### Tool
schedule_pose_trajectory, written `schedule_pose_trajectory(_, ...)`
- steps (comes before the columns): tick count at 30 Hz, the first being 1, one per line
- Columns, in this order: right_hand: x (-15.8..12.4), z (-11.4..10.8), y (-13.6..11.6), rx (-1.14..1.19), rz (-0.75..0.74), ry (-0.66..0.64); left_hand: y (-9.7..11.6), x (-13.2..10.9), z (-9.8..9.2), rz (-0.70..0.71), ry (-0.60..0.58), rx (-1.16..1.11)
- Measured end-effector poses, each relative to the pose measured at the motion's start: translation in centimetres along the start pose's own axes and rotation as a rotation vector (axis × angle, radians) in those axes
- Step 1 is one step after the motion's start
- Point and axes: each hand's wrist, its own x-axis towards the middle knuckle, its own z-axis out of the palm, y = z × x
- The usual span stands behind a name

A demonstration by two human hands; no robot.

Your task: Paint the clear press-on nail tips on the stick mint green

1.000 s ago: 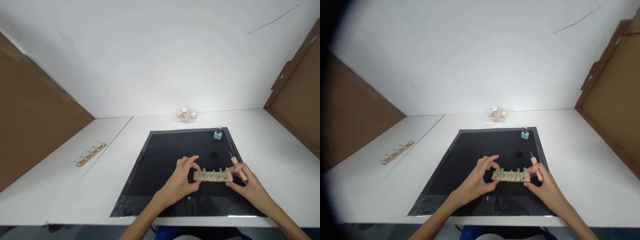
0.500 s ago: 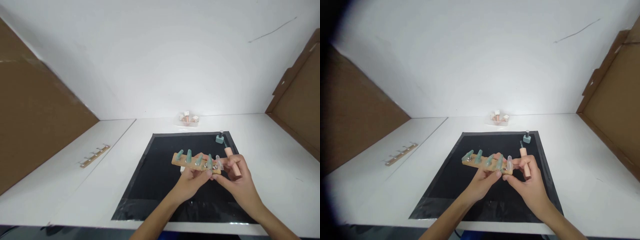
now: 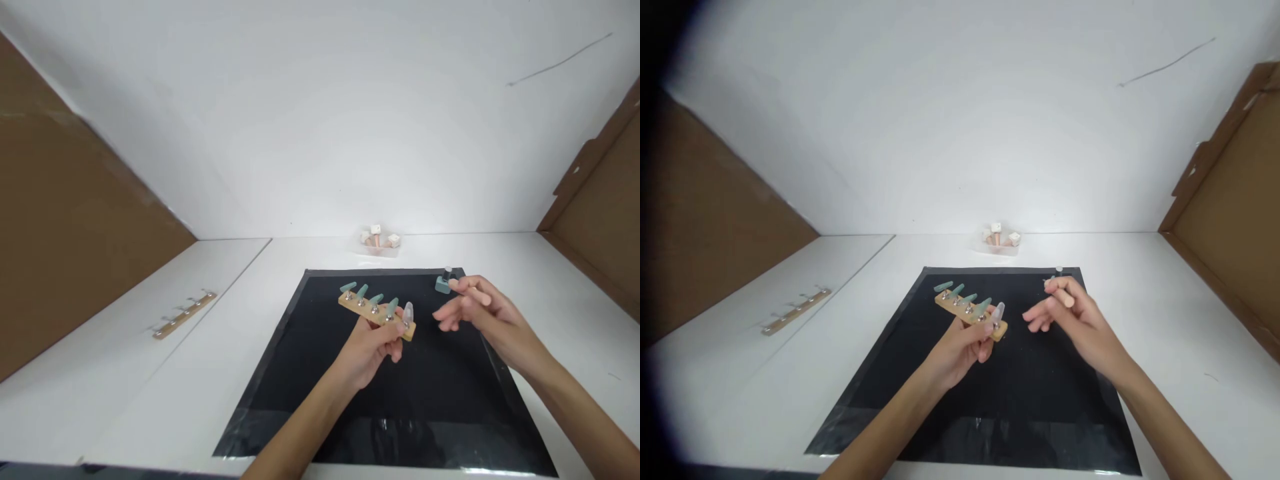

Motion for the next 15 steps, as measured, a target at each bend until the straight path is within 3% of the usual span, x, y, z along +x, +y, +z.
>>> schedule_pose_trajectory(6,0.9,0.9,0.5,0.245,0.057,0.155,-0.9,0.7,-1.3,-0.148,-0.084,-0.060)
schedule_pose_trajectory(15,0.1,2.5,3.1,0.309,0.133,0.118,-1.7,1.0,-2.6,-0.156,-0.128,-0.123)
